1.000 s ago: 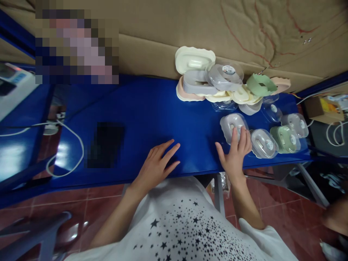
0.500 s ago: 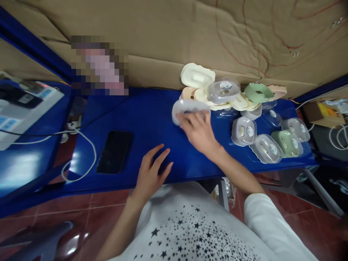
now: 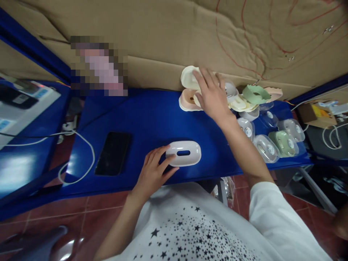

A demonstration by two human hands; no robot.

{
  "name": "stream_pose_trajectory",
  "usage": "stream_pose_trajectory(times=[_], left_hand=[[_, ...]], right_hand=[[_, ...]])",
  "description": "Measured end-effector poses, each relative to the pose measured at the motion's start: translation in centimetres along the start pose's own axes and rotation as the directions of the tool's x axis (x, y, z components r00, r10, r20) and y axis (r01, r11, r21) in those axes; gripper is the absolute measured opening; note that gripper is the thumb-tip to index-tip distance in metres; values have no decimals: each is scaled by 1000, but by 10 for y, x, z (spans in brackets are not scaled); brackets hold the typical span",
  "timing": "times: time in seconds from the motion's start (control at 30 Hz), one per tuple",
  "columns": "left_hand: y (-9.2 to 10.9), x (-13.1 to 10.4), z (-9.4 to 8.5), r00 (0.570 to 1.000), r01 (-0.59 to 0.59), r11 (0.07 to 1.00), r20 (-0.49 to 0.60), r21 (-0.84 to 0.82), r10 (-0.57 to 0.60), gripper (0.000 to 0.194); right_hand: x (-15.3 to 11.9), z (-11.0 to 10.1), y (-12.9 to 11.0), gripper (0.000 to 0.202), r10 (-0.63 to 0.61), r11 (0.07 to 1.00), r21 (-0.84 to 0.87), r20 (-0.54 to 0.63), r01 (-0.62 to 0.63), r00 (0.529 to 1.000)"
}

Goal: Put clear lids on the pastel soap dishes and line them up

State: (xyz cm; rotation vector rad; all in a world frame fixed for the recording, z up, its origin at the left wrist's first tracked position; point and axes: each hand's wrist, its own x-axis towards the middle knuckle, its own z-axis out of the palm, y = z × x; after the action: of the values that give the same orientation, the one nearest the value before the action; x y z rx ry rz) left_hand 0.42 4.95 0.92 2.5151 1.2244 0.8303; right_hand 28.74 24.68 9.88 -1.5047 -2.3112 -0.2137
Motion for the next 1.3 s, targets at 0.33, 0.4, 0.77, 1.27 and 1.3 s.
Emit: stream_pose_trajectory(times=[0.33,0.4,0.77,1.27,1.3], left_hand=[[-1,-4,3,1000,10,998,-10,-54,-11,46],[-4,-7,3,1000,11,996,2,-84,-11,44],[-9,-54,-64,971,222,973,-82,-60,-226,37],[13,47,15,999,-35,998,-36,-59,33,34],[13,48,17,999,-31,999,-27,-40,30,33]], right_hand=[[9,-20,-36,48,-21,1000,-22,-3,21,1000],[-21,-41,-53,50,-83,993,83,36,80,996],[-106,26,-38,44,-201,904,427,376,23,904],[-189,-10,-8,54,112,763,607,212,-221,971],[-190,-9,-8,60,70,775,600,230,-198,971]])
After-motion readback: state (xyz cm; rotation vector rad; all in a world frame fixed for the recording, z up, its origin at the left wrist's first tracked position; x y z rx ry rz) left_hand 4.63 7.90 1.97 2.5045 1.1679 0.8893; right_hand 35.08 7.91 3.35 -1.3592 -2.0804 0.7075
